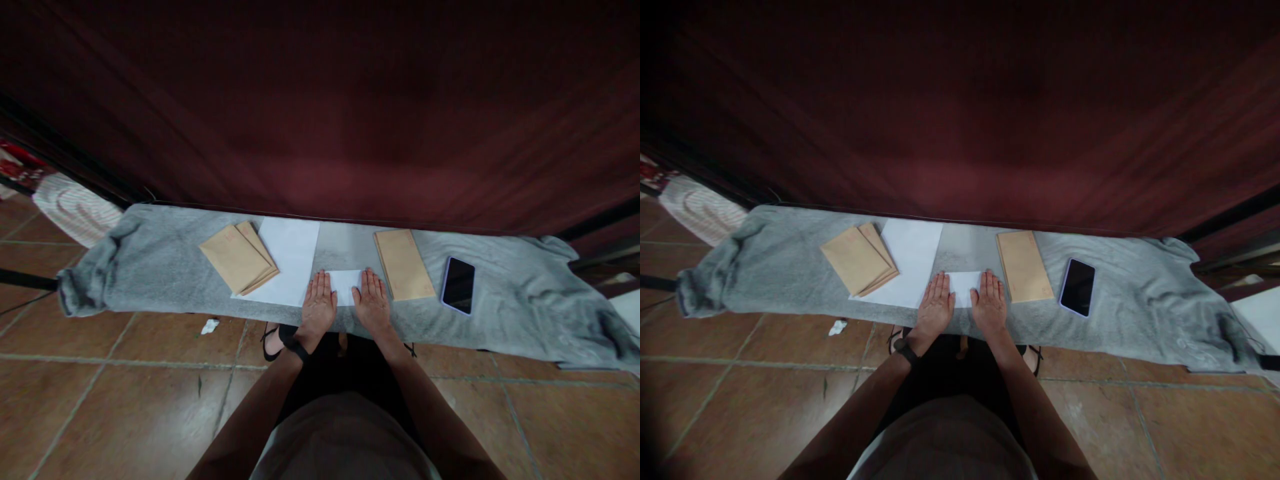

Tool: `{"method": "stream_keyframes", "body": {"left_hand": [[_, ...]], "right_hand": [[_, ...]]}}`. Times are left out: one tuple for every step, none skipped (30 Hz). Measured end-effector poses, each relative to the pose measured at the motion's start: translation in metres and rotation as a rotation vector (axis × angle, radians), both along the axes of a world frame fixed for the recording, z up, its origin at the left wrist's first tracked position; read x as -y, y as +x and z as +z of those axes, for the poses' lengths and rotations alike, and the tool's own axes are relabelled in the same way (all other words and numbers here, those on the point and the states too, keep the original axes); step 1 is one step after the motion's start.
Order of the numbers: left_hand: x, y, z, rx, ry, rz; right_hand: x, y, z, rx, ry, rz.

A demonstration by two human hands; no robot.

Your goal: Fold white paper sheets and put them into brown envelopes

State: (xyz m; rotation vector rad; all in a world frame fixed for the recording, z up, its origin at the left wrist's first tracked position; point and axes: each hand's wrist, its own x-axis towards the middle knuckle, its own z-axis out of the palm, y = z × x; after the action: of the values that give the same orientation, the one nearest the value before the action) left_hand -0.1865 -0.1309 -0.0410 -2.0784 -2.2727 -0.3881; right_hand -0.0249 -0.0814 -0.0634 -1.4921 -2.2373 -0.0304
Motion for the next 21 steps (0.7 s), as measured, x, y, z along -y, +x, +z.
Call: {"method": "stream_keyframes", "body": {"left_hand": [[0.001,0.001,0.001,0.001,0.003,0.002],[0.002,0.003,0.002,0.0,0.008,-0.003],[0.005,0.005,0.004,0.0,0.014,-0.018],[0.008,0.007,0.005,0.0,0.021,-0.047],[0.012,0.01,0.006,0.001,0.024,-0.092],[0.017,0.013,0.007,0.002,0.025,-0.143],[0.022,0.015,0.008,0.004,0.024,-0.193],[0.026,0.018,0.008,0.003,0.021,-0.233],[0.03,0.02,0.008,0.002,0.017,-0.259],[0.034,0.021,0.008,-0.002,0.013,-0.269],[0.036,0.022,0.008,-0.007,0.009,-0.271],[0.037,0.022,0.008,-0.012,0.004,-0.27],[0.038,0.022,0.008,-0.016,-0.001,-0.271],[0.038,0.022,0.008,-0.02,-0.006,-0.272],[0.038,0.021,0.009,-0.023,-0.01,-0.275],[0.038,0.021,0.009,-0.026,-0.013,-0.277],[0.038,0.02,0.009,-0.028,-0.016,-0.28],[0.038,0.02,0.01,-0.03,-0.018,-0.281],[0.038,0.02,0.01,-0.031,-0.02,-0.282],[0.038,0.02,0.01,-0.032,-0.021,-0.284],[0.039,0.02,0.011,-0.034,-0.022,-0.284]], "right_hand": [[0.0,0.0,0.0,-0.009,0.004,-0.001],[0.0,0.0,-0.001,-0.016,0.006,-0.002],[0.001,0.0,-0.001,-0.02,0.007,-0.001],[0.001,0.0,-0.001,-0.022,0.006,0.003],[0.001,0.0,-0.001,-0.02,0.003,0.006],[0.001,0.0,-0.001,-0.017,-0.002,0.009],[0.0,0.0,0.0,-0.011,-0.008,0.012],[0.0,0.0,0.001,-0.004,-0.014,0.013],[0.0,0.0,0.003,0.003,-0.019,0.012],[0.0,0.0,0.005,0.007,-0.024,0.009],[0.001,0.0,0.007,0.01,-0.029,0.004],[0.002,0.0,0.01,0.013,-0.034,0.002],[0.004,0.0,0.014,0.018,-0.041,0.003],[0.008,0.001,0.017,0.024,-0.05,0.009],[0.012,0.001,0.02,0.032,-0.062,0.025],[0.018,0.001,0.023,0.043,-0.075,0.054],[0.024,0.002,0.025,0.052,-0.088,0.093],[0.03,0.003,0.026,0.06,-0.1,0.134],[0.037,0.004,0.026,0.065,-0.107,0.168],[0.042,0.005,0.026,0.068,-0.11,0.192],[0.047,0.007,0.024,0.07,-0.108,0.204]]}}
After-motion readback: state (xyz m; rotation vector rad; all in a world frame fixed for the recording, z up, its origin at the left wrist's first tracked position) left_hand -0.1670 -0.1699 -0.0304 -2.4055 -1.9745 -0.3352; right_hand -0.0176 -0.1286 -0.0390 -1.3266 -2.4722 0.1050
